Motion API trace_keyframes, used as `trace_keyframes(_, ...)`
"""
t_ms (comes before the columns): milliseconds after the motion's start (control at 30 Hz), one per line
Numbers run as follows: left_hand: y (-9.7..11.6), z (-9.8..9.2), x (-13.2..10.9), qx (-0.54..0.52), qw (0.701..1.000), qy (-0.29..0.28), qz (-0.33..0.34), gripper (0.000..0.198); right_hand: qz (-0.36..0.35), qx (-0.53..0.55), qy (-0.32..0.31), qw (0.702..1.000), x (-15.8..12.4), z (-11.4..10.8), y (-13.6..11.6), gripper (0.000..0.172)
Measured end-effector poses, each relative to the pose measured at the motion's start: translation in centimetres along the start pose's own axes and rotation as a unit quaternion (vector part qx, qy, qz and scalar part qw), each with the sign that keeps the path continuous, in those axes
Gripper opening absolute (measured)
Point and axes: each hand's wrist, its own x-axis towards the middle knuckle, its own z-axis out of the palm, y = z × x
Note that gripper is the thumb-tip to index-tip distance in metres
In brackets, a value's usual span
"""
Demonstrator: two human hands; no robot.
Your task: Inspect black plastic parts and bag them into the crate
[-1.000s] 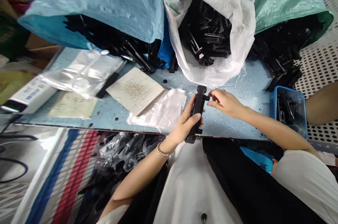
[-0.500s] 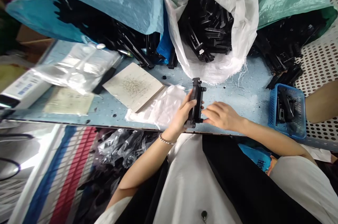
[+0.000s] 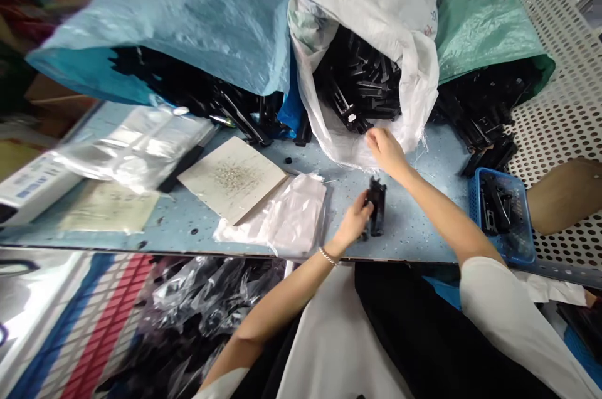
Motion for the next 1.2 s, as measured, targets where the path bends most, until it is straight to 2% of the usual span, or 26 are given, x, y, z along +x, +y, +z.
trace_keyframes(33,-0.6,1.1,0.3,0.04,0.999,-0.012,0.014,0.057,0.039,-0.036,0.014,0.998,2.6,0.4,0.4,0.025)
trace_keyframes(100,-1.4,2.7,0.9,0.115,0.991,-0.02,0.067,0.056,0.099,-0.086,-0.026,0.991,6.6,1.0,1.0,0.033)
trace_keyframes(133,-1.6,3.0,1.1,0.147,0.984,-0.017,0.101,0.055,0.118,-0.099,-0.053,0.987,7.9,1.1,1.3,0.033)
trace_keyframes(200,-1.5,2.5,1.5,0.184,0.971,-0.005,0.153,0.051,0.134,-0.106,-0.086,0.981,8.6,0.7,2.0,0.029)
trace_keyframes(300,-0.3,-0.1,2.4,0.138,0.981,0.0,0.139,0.046,0.14,-0.101,-0.097,0.98,5.7,-1.1,2.9,0.029)
trace_keyframes(400,2.0,-1.8,3.7,-0.022,0.997,0.011,0.078,0.057,0.102,-0.081,-0.069,0.989,-1.1,-2.3,2.7,0.029)
trace_keyframes(467,3.9,-1.8,4.3,-0.145,0.988,0.035,0.048,0.074,0.037,-0.079,-0.032,0.996,-6.3,-2.2,1.6,0.03)
trace_keyframes(500,4.9,-1.6,4.5,-0.195,0.979,0.045,0.037,0.081,-0.008,-0.068,-0.033,0.997,-8.6,-2.1,1.0,0.032)
trace_keyframes(600,7.3,-1.2,3.5,-0.255,0.967,0.026,0.009,0.082,-0.141,-0.021,-0.042,0.989,-12.6,-1.9,-0.4,0.033)
trace_keyframes(667,8.4,-1.4,2.0,-0.245,0.969,-0.013,-0.01,0.075,-0.17,-0.031,-0.005,0.985,-12.5,-2.5,-0.4,0.031)
trace_keyframes(767,9.3,-2.1,-0.5,-0.228,0.97,-0.076,-0.049,0.072,-0.18,-0.113,0.042,0.976,-10.1,-3.9,0.2,0.027)
trace_keyframes(833,9.5,-2.3,-1.8,-0.224,0.968,-0.096,-0.067,0.073,-0.211,-0.133,0.01,0.968,-8.5,-4.2,0.4,0.026)
trace_keyframes(900,9.4,-2.3,-2.7,-0.213,0.971,-0.092,-0.064,0.071,-0.215,-0.093,-0.023,0.972,-7.5,-3.7,0.2,0.031)
trace_keyframes(933,9.3,-2.3,-3.0,-0.2,0.975,-0.08,-0.051,0.073,-0.195,-0.049,-0.031,0.979,-7.3,-3.1,0.0,0.034)
trace_keyframes(1000,8.7,-2.1,-3.4,-0.156,0.987,-0.045,-0.011,0.081,-0.109,0.085,-0.046,0.989,-7.2,-1.9,-0.5,0.041)
trace_keyframes(1033,8.5,-2.1,-3.4,-0.13,0.991,-0.026,0.012,0.086,-0.056,0.163,-0.067,0.983,-7.3,-1.3,-0.7,0.044)
trace_keyframes(1100,8.0,-2.3,-3.4,-0.098,0.994,-0.012,0.036,0.094,0.033,0.291,-0.133,0.947,-7.6,-0.7,-1.0,0.051)
trace_keyframes(1133,8.0,-2.6,-3.3,-0.098,0.994,-0.018,0.034,0.094,0.055,0.323,-0.162,0.931,-7.7,-0.7,-1.0,0.054)
trace_keyframes(1167,8.0,-2.8,-3.2,-0.107,0.993,-0.026,0.028,0.093,0.056,0.326,-0.176,0.927,-7.8,-0.9,-1.1,0.055)
trace_keyframes(1200,8.1,-3.1,-3.1,-0.122,0.992,-0.036,0.02,0.091,0.036,0.301,-0.168,0.938,-7.9,-1.3,-1.0,0.055)
